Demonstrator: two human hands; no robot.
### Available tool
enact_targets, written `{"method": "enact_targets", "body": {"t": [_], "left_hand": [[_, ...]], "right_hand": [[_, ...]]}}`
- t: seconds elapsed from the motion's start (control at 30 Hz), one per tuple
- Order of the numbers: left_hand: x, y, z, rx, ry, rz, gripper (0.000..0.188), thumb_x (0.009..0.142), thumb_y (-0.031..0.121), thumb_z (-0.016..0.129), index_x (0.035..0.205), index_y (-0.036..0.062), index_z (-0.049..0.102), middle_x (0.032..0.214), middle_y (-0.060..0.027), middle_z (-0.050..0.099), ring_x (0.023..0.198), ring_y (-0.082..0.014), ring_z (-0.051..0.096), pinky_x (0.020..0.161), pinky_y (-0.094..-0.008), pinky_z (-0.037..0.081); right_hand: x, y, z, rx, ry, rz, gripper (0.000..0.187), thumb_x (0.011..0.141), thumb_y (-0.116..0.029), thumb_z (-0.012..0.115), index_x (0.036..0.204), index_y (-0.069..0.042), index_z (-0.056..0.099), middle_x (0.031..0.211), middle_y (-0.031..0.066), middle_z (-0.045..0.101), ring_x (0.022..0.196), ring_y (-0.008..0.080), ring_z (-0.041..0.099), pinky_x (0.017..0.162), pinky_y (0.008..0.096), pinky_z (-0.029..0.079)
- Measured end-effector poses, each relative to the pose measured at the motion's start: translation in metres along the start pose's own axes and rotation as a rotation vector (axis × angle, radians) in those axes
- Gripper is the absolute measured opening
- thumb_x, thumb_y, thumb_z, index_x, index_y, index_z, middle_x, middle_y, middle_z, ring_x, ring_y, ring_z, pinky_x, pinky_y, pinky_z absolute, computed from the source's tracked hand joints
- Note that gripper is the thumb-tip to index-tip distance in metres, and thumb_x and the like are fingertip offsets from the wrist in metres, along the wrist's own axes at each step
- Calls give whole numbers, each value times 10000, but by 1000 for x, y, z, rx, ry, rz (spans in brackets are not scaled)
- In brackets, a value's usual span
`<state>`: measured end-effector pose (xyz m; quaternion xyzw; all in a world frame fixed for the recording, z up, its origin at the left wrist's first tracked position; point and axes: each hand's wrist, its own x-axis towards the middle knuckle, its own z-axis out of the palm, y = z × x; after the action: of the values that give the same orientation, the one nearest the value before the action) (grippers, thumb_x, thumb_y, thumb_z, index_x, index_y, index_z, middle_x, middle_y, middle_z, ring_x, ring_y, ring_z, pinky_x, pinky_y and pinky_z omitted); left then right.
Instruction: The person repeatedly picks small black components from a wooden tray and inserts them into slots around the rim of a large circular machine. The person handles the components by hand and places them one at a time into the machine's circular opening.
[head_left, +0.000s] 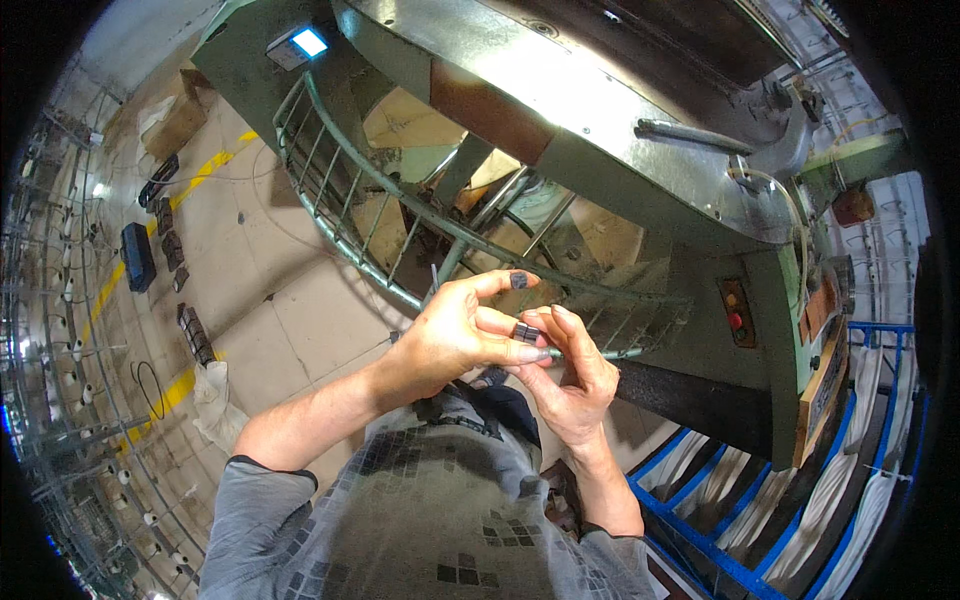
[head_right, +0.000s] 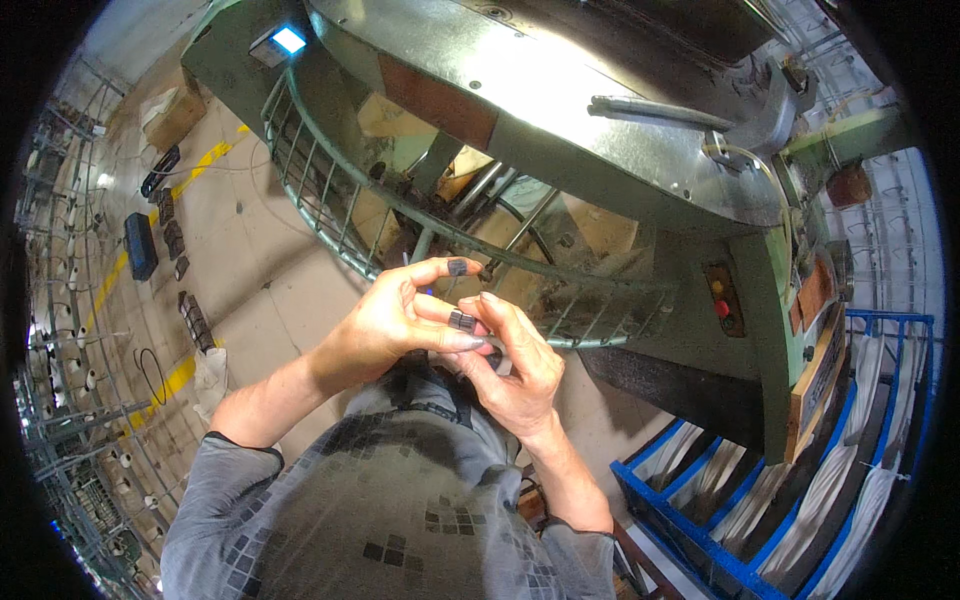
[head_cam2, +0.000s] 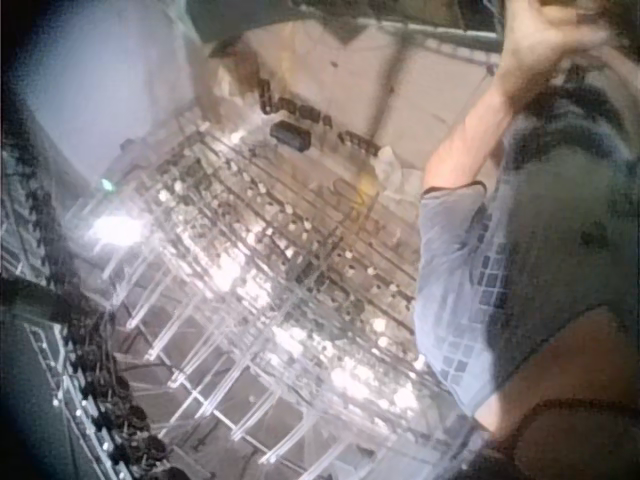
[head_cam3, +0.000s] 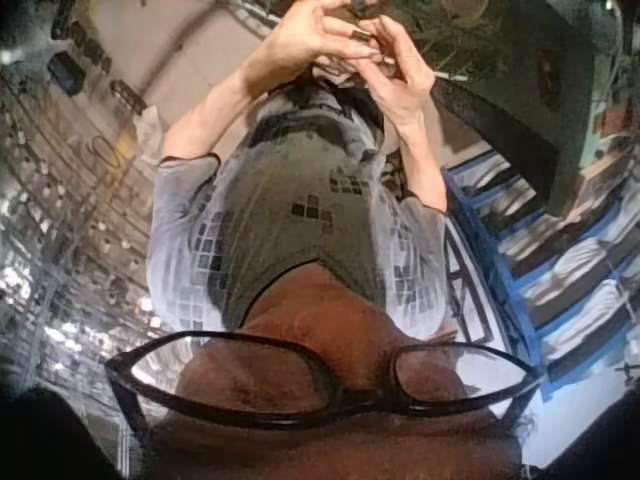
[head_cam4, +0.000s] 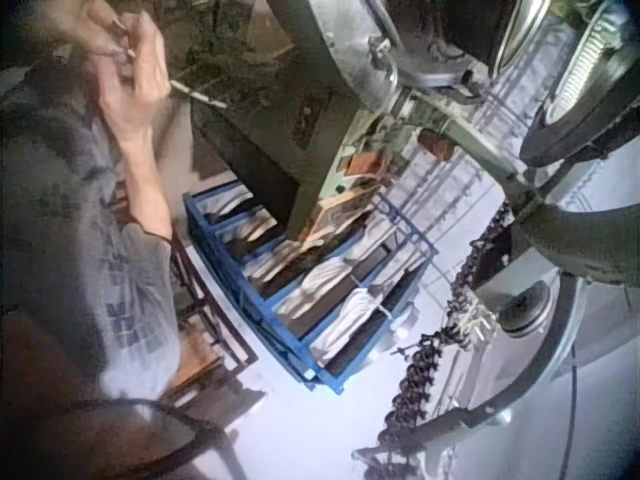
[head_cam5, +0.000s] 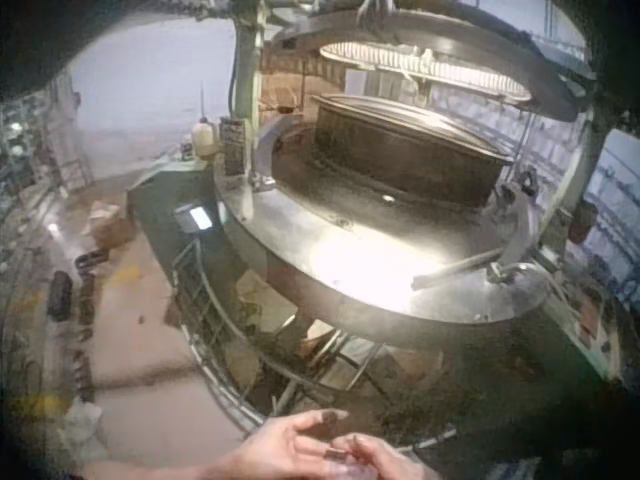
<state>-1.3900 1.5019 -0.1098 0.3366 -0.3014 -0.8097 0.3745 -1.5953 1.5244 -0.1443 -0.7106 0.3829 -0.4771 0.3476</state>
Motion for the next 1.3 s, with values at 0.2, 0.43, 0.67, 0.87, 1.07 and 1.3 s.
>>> {"method": "enact_targets", "body": {"t": [0.2, 0.43, 0.67, 0.87, 1.07, 1.3], "left_hand": [[11, 30, -19, 234, -20, 37, 871, 886, -3, 843, 1597, -50, 342, 1094, -184, 794, 975, -148, 757, 885, -268, 591], [21, 55, -19, -36, 44, 86, 863, 975, 83, 775, 1626, -23, 219, 1212, -268, 745, 1106, -310, 767, 969, -368, 606], [44, 58, -13, -90, 99, 187, 779, 953, 18, 769, 1586, 7, 315, 1208, -265, 747, 1100, -316, 767, 967, -378, 618], [60, 95, -15, 99, 92, 159, 814, 869, -50, 818, 1548, -15, 371, 1129, -247, 768, 1025, -301, 787, 923, -375, 635], [77, 133, -31, 213, 7, 117, 814, 844, -32, 842, 1521, -42, 390, 1067, -251, 778, 979, -278, 794, 889, -356, 642], [85, 158, -58, 266, -130, 89, 753, 905, 32, 818, 1522, -38, 393, 1108, -242, 775, 1010, -261, 786, 928, -361, 633]], "right_hand": [[34, 7, 6, -2, -89, -72, 706, 783, -19, 921, 1420, 10, 618, 1211, 201, 749, 1092, 298, 754, 935, 381, 610], [75, 19, -4, 123, -72, -11, 844, 754, -10, 950, 1499, 17, 553, 1232, 184, 753, 1170, 250, 721, 1045, 389, 566], [110, 30, -13, 63, -26, -106, 694, 754, -58, 950, 1370, 45, 647, 1153, 187, 765, 1062, 263, 774, 926, 357, 622], [135, 20, -12, -56, 10, -174, 601, 766, -73, 939, 1301, 40, 689, 1120, 190, 769, 1005, 282, 776, 881, 350, 624], [160, 11, 0, -170, 59, -190, 556, 759, -33, 914, 1272, 31, 709, 1128, 180, 771, 1004, 283, 774, 872, 352, 626], [165, 6, 31, 34, 175, 35, 681, 757, -4, 930, 1377, 28, 650, 1182, 164, 769, 1096, 217, 752, 929, 335, 617]]}}
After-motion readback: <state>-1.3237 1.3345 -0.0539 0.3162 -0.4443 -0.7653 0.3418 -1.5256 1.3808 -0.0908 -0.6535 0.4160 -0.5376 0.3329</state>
